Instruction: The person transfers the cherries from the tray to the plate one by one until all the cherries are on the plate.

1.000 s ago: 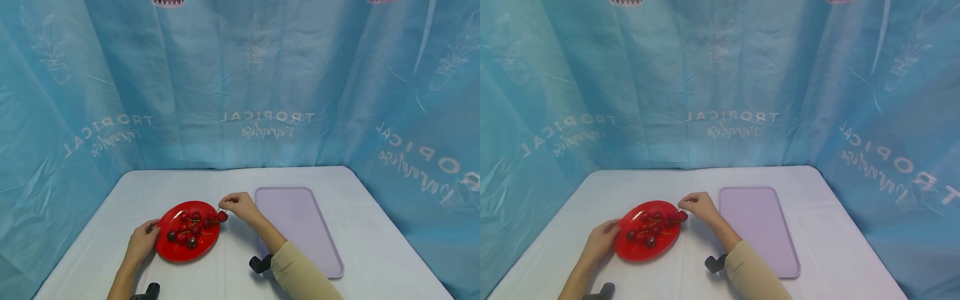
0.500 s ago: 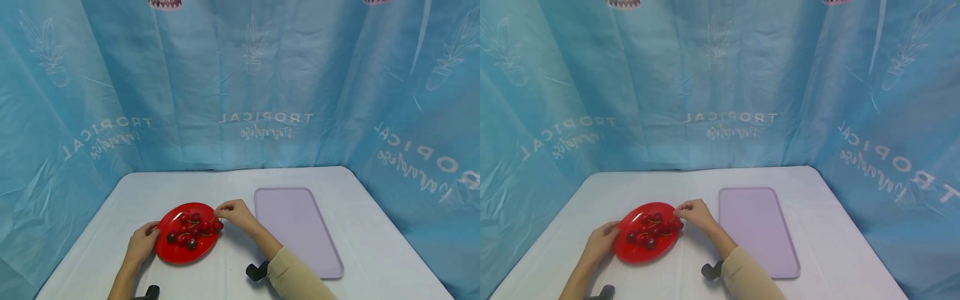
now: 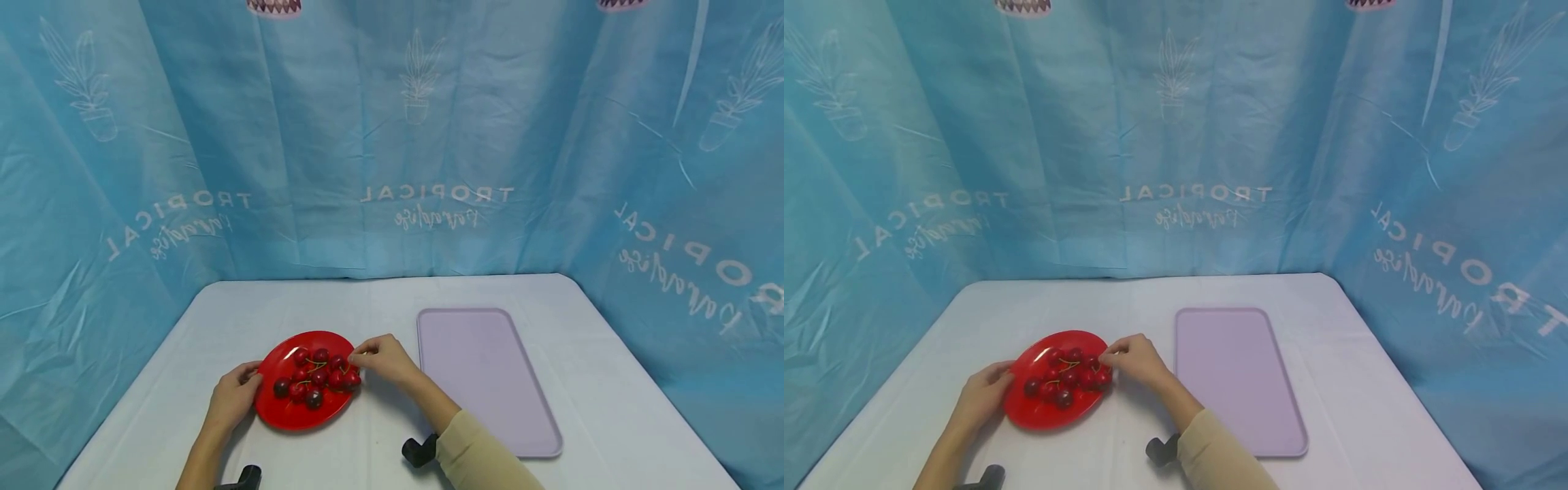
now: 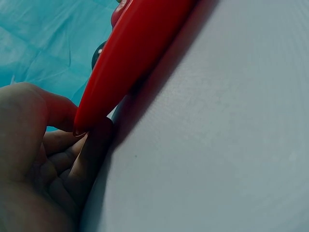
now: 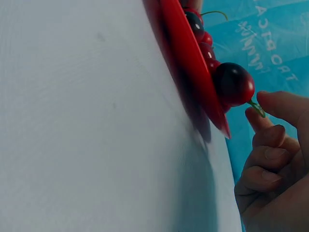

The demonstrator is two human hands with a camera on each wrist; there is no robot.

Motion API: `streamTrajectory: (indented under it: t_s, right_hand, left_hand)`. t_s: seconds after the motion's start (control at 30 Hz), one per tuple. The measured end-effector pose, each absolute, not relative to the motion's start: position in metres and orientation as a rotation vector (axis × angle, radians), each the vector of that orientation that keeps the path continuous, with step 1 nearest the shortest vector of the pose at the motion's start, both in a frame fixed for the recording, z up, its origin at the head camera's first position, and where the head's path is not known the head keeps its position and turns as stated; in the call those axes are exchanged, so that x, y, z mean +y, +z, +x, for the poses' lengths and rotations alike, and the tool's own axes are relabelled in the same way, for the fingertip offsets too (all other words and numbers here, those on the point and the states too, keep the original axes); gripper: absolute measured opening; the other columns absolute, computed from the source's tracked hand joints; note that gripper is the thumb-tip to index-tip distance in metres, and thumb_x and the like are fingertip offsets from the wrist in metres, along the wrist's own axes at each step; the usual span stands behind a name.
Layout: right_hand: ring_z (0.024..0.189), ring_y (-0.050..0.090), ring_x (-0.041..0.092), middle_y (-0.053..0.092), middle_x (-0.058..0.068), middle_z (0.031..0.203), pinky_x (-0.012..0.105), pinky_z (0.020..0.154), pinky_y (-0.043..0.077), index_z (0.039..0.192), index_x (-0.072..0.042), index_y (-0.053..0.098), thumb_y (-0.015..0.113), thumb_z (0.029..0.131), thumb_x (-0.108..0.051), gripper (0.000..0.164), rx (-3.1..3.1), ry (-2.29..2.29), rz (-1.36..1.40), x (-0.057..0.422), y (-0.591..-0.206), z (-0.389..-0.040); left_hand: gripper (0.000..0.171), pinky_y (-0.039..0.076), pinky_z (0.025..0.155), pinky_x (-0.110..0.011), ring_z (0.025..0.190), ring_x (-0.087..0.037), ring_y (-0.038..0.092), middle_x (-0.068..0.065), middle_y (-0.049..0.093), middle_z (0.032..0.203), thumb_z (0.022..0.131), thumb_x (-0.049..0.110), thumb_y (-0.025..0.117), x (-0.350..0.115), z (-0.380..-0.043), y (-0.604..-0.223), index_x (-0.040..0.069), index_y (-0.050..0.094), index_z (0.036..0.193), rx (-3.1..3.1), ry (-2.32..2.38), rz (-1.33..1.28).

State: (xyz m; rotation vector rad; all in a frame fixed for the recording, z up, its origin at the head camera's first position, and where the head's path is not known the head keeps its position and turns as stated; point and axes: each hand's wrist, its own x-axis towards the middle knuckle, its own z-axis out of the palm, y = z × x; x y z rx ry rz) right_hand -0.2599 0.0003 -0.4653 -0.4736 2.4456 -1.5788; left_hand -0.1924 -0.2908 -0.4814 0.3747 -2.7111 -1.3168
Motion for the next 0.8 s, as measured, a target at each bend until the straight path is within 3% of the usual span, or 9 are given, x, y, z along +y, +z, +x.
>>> streamTrajectory:
  t_s: [0.13, 0.37, 0.57, 0.7, 0.8]
  right_hand:
    - [0.077, 0.054, 0.015, 0.064, -0.006, 0.081, 0.030, 0.061, 0.048, 0.098, -0.018, 0.076, 0.071, 0.085, -0.034, 0.021, 2.512, -1.525, -0.472, 0.003, -0.463, -0.261]
    - [0.063, 0.054, 0.013, 0.059, -0.006, 0.079, 0.030, 0.056, 0.046, 0.131, -0.020, 0.056, 0.058, 0.085, -0.060, 0.060, 2.756, -1.357, -0.580, 0.018, -0.448, -0.258]
    - [0.088, 0.059, 0.012, 0.063, -0.007, 0.106, 0.035, 0.073, 0.049, 0.132, -0.027, 0.056, 0.048, 0.083, -0.072, 0.067, 3.099, -0.950, -0.631, 0.056, -0.428, -0.258]
    - [0.111, 0.057, 0.021, 0.060, -0.002, 0.125, 0.047, 0.089, 0.046, 0.134, -0.028, 0.056, 0.046, 0.083, -0.074, 0.069, 3.224, -0.693, -0.641, 0.093, -0.417, -0.257]
    - [0.118, 0.053, 0.027, 0.056, 0.001, 0.130, 0.053, 0.093, 0.042, 0.135, -0.027, 0.055, 0.048, 0.084, -0.071, 0.068, 3.274, -0.577, -0.664, 0.119, -0.413, -0.256]
  left_hand:
    - [0.042, 0.045, 0.092, -0.053, 0.111, -0.039, 0.052, -0.026, 0.057, 0.121, 0.097, 0.020, 0.045, -0.293, -0.194, -0.481, -0.004, 0.052, 0.131, -2.709, -1.302, 0.381]
    - [0.046, 0.052, 0.086, -0.043, 0.109, -0.038, 0.053, -0.027, 0.054, 0.122, 0.096, 0.023, 0.048, -0.299, -0.188, -0.473, -0.003, 0.049, 0.133, -2.736, -1.348, 0.454]
    - [0.049, 0.056, 0.074, -0.038, 0.108, -0.041, 0.054, -0.029, 0.051, 0.125, 0.095, 0.025, 0.051, -0.297, -0.187, -0.463, -0.003, 0.047, 0.134, -2.810, -1.263, 0.437]
    - [0.049, 0.055, 0.078, -0.047, 0.108, -0.042, 0.054, -0.028, 0.051, 0.128, 0.094, 0.024, 0.052, -0.295, -0.188, -0.452, -0.002, 0.047, 0.135, -2.858, -1.087, 0.319]
    - [0.050, 0.050, 0.086, -0.054, 0.114, -0.043, 0.051, -0.026, 0.048, 0.134, 0.094, 0.022, 0.052, -0.292, -0.190, -0.444, -0.001, 0.044, 0.138, -2.845, -0.992, 0.200]
